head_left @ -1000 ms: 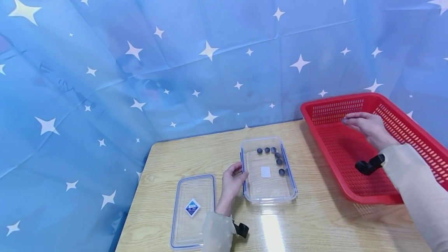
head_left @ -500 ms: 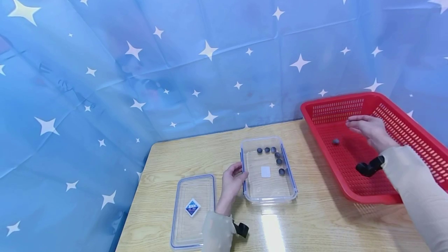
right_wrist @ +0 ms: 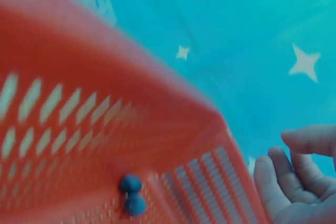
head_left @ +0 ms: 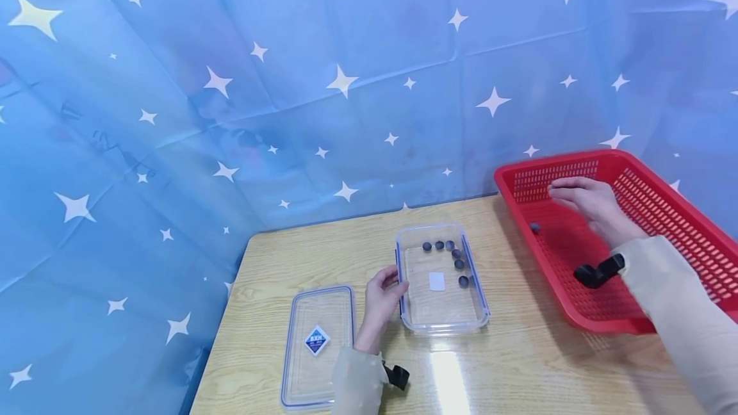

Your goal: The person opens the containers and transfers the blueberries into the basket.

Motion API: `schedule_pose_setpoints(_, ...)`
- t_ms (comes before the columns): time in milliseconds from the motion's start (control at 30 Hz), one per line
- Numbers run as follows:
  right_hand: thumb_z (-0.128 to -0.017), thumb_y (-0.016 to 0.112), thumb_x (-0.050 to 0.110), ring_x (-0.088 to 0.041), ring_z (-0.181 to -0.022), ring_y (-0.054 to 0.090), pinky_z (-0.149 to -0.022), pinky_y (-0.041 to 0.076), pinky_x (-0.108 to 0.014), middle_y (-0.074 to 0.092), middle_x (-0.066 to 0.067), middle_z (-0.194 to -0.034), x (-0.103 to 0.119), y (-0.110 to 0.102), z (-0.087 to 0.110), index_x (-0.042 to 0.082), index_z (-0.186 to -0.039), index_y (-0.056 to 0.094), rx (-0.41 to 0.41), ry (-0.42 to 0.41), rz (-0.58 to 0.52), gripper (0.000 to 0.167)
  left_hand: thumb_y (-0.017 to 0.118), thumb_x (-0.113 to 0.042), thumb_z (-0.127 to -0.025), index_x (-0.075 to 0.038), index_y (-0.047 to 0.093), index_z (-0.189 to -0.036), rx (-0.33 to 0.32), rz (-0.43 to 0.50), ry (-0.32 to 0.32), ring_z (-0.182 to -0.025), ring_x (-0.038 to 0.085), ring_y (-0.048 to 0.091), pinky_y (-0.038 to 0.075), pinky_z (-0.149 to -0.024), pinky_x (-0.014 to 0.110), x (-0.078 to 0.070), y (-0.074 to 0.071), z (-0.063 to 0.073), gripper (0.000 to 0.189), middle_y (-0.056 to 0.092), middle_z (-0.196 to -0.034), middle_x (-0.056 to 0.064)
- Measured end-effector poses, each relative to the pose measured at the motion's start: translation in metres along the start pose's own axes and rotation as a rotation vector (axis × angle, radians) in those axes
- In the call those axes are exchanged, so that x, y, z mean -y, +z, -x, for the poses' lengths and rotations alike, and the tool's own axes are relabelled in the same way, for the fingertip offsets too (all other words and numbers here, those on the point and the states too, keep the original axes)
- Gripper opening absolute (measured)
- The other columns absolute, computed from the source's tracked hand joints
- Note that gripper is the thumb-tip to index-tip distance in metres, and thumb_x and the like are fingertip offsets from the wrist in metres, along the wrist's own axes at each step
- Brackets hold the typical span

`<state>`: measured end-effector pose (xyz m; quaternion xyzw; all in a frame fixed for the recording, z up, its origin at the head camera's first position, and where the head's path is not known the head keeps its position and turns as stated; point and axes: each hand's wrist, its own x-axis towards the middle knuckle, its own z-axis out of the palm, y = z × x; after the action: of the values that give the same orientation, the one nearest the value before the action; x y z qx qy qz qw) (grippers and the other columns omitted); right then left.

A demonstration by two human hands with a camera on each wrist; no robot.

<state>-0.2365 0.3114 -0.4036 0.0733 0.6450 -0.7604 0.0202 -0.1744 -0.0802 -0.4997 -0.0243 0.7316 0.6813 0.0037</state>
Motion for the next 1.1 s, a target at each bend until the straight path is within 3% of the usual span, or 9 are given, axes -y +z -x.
schedule_pose_setpoints(267, -0.089, 0.063, 0.014, 0.001, -0.08, 0.062, -0.069, 0.054, -0.013, 0.066, 0.015, -0.085, 0.01, 0.033, 0.004, 0.027, -0.086, 0.07, 0.02, -0.043, 0.068, 0.015, 0.064, 0.004, -0.08, 0.011, 0.055, -0.118, -0.001, 0.005, -0.001, -0.108, 0.036, 0.056, 0.051, -0.09, 0.028, -0.003, 0.001, 0.001, 0.04, 0.057, -0.116, 0.027)
schedule_pose_setpoints(467, -0.088, 0.065, 0.01, -0.003, -0.081, 0.064, -0.071, 0.054, -0.014, 0.066, 0.012, -0.088, 0.012, 0.058, 0.007, 0.017, -0.094, 0.07, 0.055, -0.076, 0.037, 0.011, 0.065, 0.004, -0.079, 0.011, 0.055, -0.118, -0.013, -0.005, 0.001, -0.106, 0.033, 0.057, 0.052, -0.089, 0.028, -0.002, 0.001, 0.001, 0.04, 0.059, -0.114, 0.025)
schedule_pose_setpoints(700, -0.087, 0.066, 0.012, -0.003, -0.084, 0.064, -0.075, 0.053, -0.014, 0.068, 0.009, -0.09, 0.008, 0.087, 0.009, 0.015, -0.095, 0.068, 0.088, -0.084, 0.054, 0.009, 0.066, 0.004, -0.079, 0.011, 0.055, -0.117, -0.012, 0.001, 0.003, -0.105, 0.032, 0.057, 0.052, -0.089, 0.027, -0.001, 0.001, 0.0, 0.041, 0.059, -0.113, 0.024)
schedule_pose_setpoints(1100, -0.087, 0.063, 0.002, -0.003, -0.083, 0.063, -0.078, 0.053, -0.016, 0.067, 0.008, -0.086, -0.014, 0.131, 0.022, 0.01, -0.091, 0.064, 0.154, -0.063, -0.035, 0.009, 0.065, 0.003, -0.08, 0.009, 0.056, -0.117, -0.016, -0.011, 0.0, -0.106, 0.031, 0.057, 0.052, -0.088, 0.028, -0.002, 0.0, 0.001, 0.039, 0.06, -0.113, 0.023)
